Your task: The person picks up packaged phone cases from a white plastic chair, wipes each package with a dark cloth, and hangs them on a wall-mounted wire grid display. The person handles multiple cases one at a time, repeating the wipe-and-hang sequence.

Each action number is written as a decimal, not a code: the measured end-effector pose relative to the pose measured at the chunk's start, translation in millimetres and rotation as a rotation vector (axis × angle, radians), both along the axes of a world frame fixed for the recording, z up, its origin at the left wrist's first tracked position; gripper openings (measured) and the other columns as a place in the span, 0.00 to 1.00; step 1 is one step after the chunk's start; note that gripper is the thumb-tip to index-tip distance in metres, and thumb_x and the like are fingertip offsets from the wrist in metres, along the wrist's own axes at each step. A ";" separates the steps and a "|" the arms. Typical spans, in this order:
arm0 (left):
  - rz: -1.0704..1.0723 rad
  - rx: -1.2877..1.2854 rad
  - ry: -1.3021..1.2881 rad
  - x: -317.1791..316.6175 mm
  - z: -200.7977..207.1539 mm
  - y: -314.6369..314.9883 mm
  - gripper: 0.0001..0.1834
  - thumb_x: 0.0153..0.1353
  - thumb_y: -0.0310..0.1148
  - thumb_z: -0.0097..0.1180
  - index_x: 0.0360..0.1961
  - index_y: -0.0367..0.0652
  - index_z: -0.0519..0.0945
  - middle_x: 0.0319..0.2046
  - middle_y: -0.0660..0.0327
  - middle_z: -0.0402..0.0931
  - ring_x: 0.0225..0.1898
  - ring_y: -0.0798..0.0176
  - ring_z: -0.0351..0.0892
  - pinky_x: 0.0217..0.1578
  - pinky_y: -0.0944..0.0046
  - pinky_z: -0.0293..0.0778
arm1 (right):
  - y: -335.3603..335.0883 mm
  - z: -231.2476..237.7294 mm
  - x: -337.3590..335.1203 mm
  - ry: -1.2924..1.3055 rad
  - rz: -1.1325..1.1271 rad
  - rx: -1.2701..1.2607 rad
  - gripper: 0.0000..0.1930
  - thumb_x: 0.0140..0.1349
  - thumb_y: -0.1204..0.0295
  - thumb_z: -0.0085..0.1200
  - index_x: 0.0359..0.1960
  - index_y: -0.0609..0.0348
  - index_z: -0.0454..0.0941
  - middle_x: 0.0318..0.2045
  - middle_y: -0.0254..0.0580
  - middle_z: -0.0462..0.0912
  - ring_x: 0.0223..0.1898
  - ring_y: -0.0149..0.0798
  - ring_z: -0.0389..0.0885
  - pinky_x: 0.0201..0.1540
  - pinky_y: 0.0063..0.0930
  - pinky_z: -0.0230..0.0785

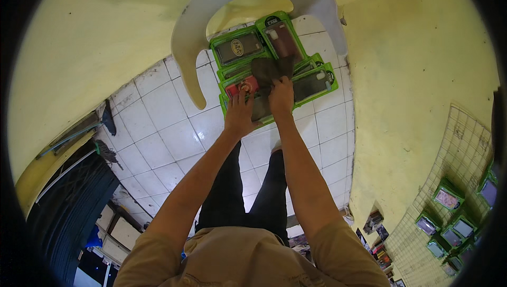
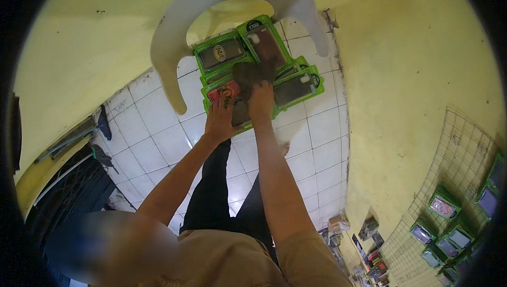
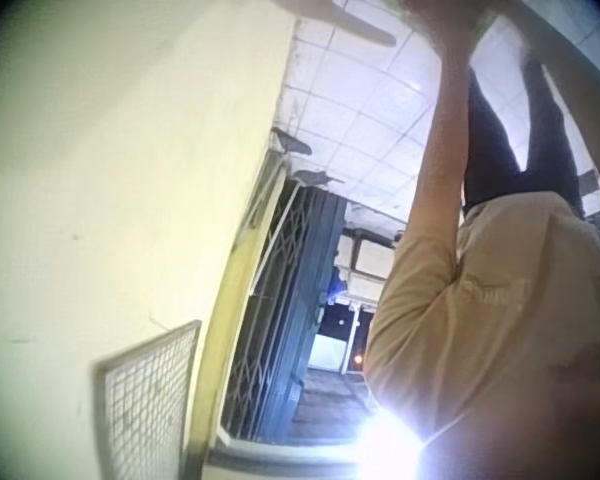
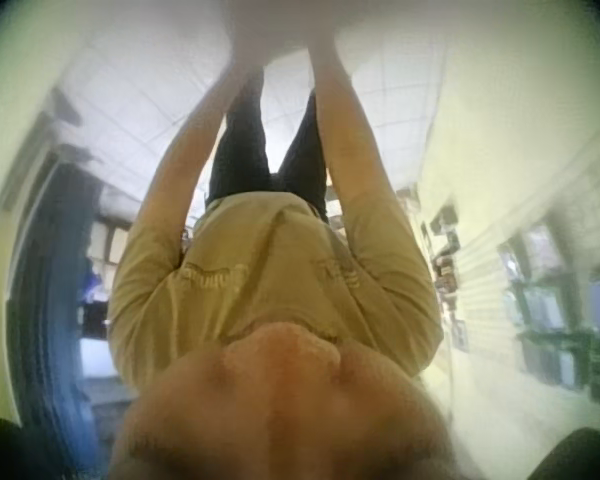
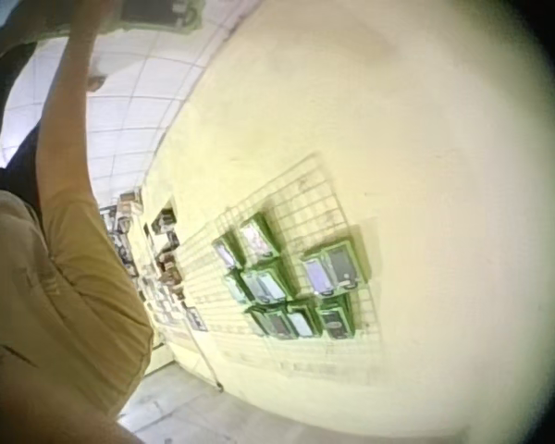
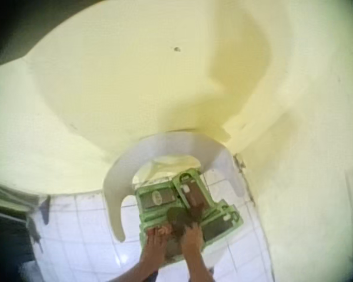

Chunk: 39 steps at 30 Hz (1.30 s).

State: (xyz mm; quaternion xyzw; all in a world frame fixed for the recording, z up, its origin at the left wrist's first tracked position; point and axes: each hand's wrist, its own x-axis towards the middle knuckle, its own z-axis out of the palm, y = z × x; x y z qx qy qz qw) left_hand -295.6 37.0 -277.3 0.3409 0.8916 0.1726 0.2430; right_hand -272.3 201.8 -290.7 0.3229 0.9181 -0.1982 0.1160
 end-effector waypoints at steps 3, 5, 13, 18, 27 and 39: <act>-0.157 -0.148 0.050 8.2 -2.9 -0.8 0.54 0.40 0.47 0.78 0.68 0.42 0.64 0.64 0.47 0.61 0.62 0.44 0.64 0.64 0.46 0.63 | 9.4 29.5 4.0 0.325 -0.149 0.055 0.13 0.58 0.76 0.61 0.45 0.67 0.83 0.43 0.50 0.79 0.46 0.50 0.79 0.49 0.41 0.73; -0.148 -0.147 0.040 6.8 -3.7 0.4 0.53 0.40 0.45 0.78 0.67 0.42 0.64 0.65 0.46 0.60 0.63 0.43 0.64 0.63 0.45 0.64 | 19.8 66.0 12.5 0.474 -0.201 0.056 0.12 0.59 0.77 0.61 0.44 0.67 0.82 0.40 0.49 0.80 0.40 0.48 0.80 0.44 0.38 0.73; -0.069 0.023 -0.272 -10.9 -8.5 -2.3 0.50 0.46 0.30 0.69 0.70 0.38 0.57 0.64 0.40 0.60 0.63 0.37 0.64 0.62 0.41 0.66 | 11.8 209.3 88.2 0.624 -0.502 -0.086 0.08 0.63 0.76 0.61 0.42 0.67 0.79 0.37 0.43 0.81 0.38 0.34 0.80 0.39 0.26 0.73; -0.002 0.407 -0.503 -32.0 34.6 -7.6 0.43 0.59 0.26 0.57 0.74 0.35 0.51 0.70 0.42 0.58 0.69 0.48 0.63 0.66 0.49 0.65 | -24.8 273.3 113.2 0.675 -0.634 -0.301 0.12 0.65 0.73 0.58 0.47 0.66 0.77 0.41 0.46 0.81 0.42 0.38 0.81 0.41 0.30 0.75; 0.602 0.983 -1.867 -7.1 273.5 -55.7 0.28 0.74 0.34 0.47 0.72 0.45 0.59 0.67 0.58 0.67 0.65 0.59 0.69 0.64 0.59 0.68 | -144.8 364.6 70.4 0.374 0.155 0.084 0.39 0.58 0.72 0.57 0.73 0.58 0.58 0.75 0.51 0.53 0.75 0.61 0.49 0.74 0.55 0.45; 0.081 0.670 -0.506 31.8 342.5 -100.1 0.27 0.75 0.31 0.41 0.72 0.38 0.56 0.52 0.37 0.76 0.53 0.40 0.77 0.55 0.52 0.70 | -82.7 403.6 1.2 0.867 -0.083 -0.204 0.23 0.73 0.74 0.39 0.69 0.59 0.65 0.66 0.54 0.70 0.67 0.58 0.67 0.67 0.45 0.63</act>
